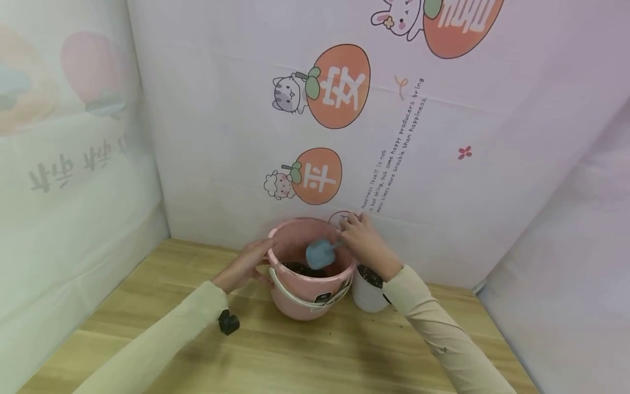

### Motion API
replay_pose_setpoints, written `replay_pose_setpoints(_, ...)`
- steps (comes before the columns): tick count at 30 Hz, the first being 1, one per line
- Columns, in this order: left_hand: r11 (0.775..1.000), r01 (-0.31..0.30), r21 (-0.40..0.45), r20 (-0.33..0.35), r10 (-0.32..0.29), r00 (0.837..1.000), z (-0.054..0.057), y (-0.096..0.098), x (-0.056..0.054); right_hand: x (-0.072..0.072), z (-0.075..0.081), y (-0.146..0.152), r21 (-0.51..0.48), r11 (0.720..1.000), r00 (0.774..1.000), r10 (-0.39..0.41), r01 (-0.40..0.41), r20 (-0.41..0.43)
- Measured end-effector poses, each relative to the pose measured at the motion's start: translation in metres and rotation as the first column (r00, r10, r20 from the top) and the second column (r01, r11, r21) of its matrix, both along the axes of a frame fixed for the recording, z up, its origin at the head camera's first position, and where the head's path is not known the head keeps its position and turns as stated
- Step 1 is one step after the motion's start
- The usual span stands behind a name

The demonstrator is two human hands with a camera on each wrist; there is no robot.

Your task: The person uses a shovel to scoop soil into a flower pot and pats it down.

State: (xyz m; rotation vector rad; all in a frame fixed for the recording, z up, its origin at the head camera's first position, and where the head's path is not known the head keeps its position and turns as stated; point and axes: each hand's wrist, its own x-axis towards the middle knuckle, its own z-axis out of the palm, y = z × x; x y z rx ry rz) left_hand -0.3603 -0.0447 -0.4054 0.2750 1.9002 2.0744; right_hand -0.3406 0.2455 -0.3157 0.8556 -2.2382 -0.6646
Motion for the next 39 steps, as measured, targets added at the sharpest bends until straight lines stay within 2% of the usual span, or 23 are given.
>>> replay_pose_setpoints(3,1.0,0.005,-0.002,0.002,-0.005,1.0,0.002,0.0,-0.002,-0.005,0.001,-0.01,0.071,0.996,0.997,-0.043,0.047,-0.06)
replay_pose_setpoints(6,1.0,0.01,-0.008,0.004,-0.01,1.0,0.003,-0.001,-0.003,-0.009,-0.001,-0.021,0.121,0.987,0.994,-0.11,0.109,-0.002)
replay_pose_setpoints(9,1.0,0.013,-0.013,-0.003,-0.013,1.0,0.003,-0.001,-0.003,-0.013,-0.01,-0.028,0.173,0.972,0.984,-0.173,0.161,0.054)
replay_pose_setpoints(11,1.0,0.021,-0.013,-0.01,-0.021,1.0,0.002,0.001,-0.003,-0.015,-0.017,-0.032,0.228,0.956,0.979,-0.202,0.187,0.043)
replay_pose_setpoints(15,1.0,0.026,-0.006,-0.017,-0.026,1.0,0.002,0.004,-0.003,-0.022,-0.029,-0.035,0.327,0.923,0.98,-0.19,0.201,-0.065)
replay_pose_setpoints(20,1.0,0.022,0.011,-0.009,-0.022,1.0,0.002,0.006,-0.004,-0.029,-0.035,-0.035,0.331,0.929,0.98,-0.114,0.164,-0.164)
replay_pose_setpoints(25,1.0,0.015,0.01,-0.019,-0.014,1.0,0.003,0.003,-0.003,-0.034,-0.039,-0.032,0.316,0.942,0.98,-0.051,0.11,-0.191)
replay_pose_setpoints(29,1.0,0.015,0.001,-0.035,-0.015,0.999,0.002,0.002,-0.004,-0.038,-0.04,-0.032,0.303,0.949,0.983,-0.039,0.092,-0.177)
replay_pose_setpoints(33,1.0,0.02,0.007,-0.025,-0.02,0.999,0.001,0.001,-0.005,-0.04,-0.041,-0.032,0.295,0.952,0.99,-0.037,0.077,-0.138)
replay_pose_setpoints(35,1.0,0.02,0.007,-0.021,-0.02,1.0,0.001,0.001,-0.005,-0.039,-0.041,-0.032,0.275,0.959,0.995,-0.047,0.069,-0.087)
replay_pose_setpoints(37,1.0,0.019,0.004,-0.019,-0.019,1.0,0.001,0.002,-0.005,-0.036,-0.039,-0.034,0.225,0.974,0.998,-0.048,0.038,0.036)
replay_pose_setpoints(39,1.0,0.023,-0.003,-0.02,-0.023,1.0,0.002,0.002,-0.005,-0.032,-0.037,-0.037,0.153,0.988,0.981,-0.028,-0.002,0.19)
